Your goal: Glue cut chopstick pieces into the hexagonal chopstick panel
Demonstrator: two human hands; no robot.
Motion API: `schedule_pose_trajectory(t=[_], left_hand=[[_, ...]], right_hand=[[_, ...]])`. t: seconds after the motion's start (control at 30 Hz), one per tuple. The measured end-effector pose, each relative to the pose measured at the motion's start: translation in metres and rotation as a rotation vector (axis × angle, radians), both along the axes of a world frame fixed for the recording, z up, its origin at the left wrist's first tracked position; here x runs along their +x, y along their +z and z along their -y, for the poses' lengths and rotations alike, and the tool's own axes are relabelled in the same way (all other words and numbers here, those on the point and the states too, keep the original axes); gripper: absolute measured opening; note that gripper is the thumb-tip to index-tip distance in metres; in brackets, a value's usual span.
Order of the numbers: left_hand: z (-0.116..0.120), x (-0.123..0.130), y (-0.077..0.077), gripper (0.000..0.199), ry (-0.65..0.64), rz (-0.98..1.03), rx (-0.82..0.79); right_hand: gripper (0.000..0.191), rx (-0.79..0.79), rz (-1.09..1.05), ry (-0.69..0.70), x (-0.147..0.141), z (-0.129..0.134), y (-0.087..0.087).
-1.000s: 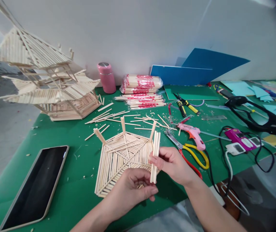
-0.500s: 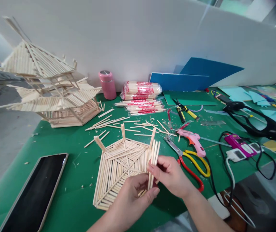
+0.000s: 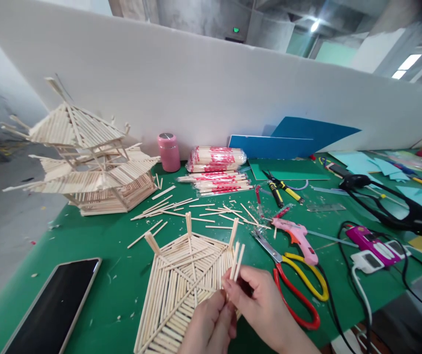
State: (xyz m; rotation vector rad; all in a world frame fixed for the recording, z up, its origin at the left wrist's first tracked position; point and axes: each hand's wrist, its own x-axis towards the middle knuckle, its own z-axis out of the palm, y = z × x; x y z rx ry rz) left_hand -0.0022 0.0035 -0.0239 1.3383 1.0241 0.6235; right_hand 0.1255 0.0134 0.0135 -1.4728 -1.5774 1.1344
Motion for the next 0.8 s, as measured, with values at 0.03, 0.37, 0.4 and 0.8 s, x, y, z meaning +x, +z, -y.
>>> schedule_pose_trajectory(t=[0.03, 0.37, 0.4, 0.8], left_hand=[[-0.001, 0.000, 0.003, 0.044, -0.011, 0.012, -0.030], [-0.007, -0.007, 0.002, 0.048, -0.223, 0.178, -0.263], [-0.006, -0.007, 0.000, 0.049, -0.237, 0.185, -0.267], [-0.010, -0.006, 0.012, 0.038, -0.210, 0.268, -0.189]], right_hand=[[0.029, -0.008, -0.034, 0.002, 0.000, 0.000, 0.000], [0.023, -0.129, -0.462, 0.039, 0.006, -0.001, 0.004], [0.023, -0.132, -0.458, 0.046, 0.006, 0.000, 0.005], [0.030, -0.021, -0.134, 0.022, 0.003, 0.007, 0.012]])
